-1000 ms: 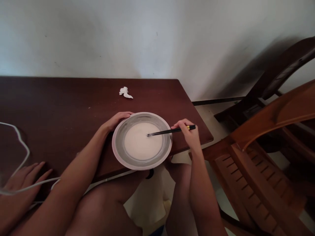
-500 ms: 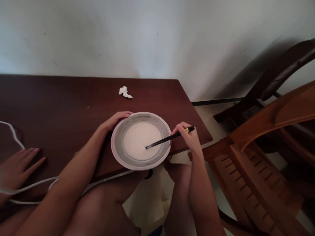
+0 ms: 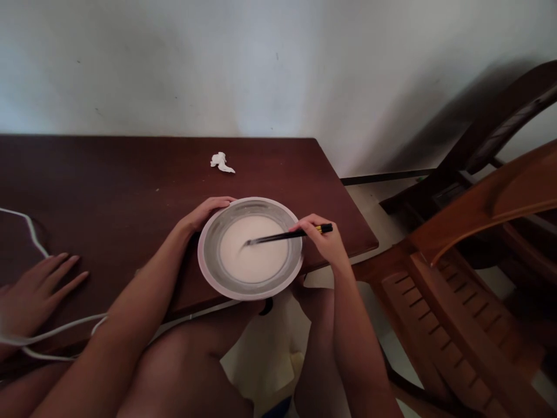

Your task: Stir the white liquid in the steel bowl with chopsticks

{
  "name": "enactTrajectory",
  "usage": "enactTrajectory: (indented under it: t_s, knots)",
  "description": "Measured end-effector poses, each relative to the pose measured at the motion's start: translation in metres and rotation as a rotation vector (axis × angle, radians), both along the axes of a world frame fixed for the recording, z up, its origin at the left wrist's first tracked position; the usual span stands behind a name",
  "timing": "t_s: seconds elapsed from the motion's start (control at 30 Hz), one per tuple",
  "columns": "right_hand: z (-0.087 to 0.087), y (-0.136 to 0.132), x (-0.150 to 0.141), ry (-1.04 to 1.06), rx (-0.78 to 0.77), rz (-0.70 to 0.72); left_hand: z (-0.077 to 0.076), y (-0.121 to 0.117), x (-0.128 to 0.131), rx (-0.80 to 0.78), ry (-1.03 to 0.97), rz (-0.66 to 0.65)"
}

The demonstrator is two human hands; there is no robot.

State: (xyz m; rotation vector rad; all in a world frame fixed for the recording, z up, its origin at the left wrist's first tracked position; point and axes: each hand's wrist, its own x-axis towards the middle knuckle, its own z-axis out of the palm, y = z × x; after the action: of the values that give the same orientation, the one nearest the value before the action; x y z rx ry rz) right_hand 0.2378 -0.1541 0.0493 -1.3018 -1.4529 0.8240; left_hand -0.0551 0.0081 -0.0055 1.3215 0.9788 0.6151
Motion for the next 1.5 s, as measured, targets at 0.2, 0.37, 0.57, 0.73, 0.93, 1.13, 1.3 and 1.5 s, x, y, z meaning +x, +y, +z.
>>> enactTrajectory:
  t_s: [0.2, 0.37, 0.57, 0.73, 0.93, 1.13, 1.3, 1.5]
  knots:
    - [0.0, -0.001, 0.003, 0.068, -0.001, -0.144, 0.002, -0.001, 0.0, 0.007, 0.004, -0.021]
    - [-0.002, 0.0, -0.004, -0.017, 0.007, 0.006, -0.001, -0.001, 0.0, -0.01, -0.024, 0.003]
    - [-0.003, 0.0, 0.002, 0.084, 0.015, -0.156, -0.005, 0.002, -0.002, -0.029, -0.028, -0.027]
    - [-0.004, 0.002, -0.004, -0.035, 0.032, -0.038, -0.009, 0.003, -0.003, -0.048, -0.082, -0.016]
    - [-0.002, 0.001, -0.002, 0.044, 0.039, -0.136, -0.011, 0.003, -0.003, -0.081, -0.109, -0.038]
    - [-0.001, 0.0, -0.004, -0.031, 0.078, -0.123, -0.011, 0.003, -0.003, -0.017, -0.078, -0.03]
    - [-0.002, -0.002, -0.003, 0.066, 0.028, -0.09, -0.013, 0.004, -0.003, -0.042, -0.078, -0.03]
    - [-0.004, 0.0, -0.005, 0.0, 0.074, -0.098, -0.017, 0.004, -0.002, -0.031, -0.092, -0.003]
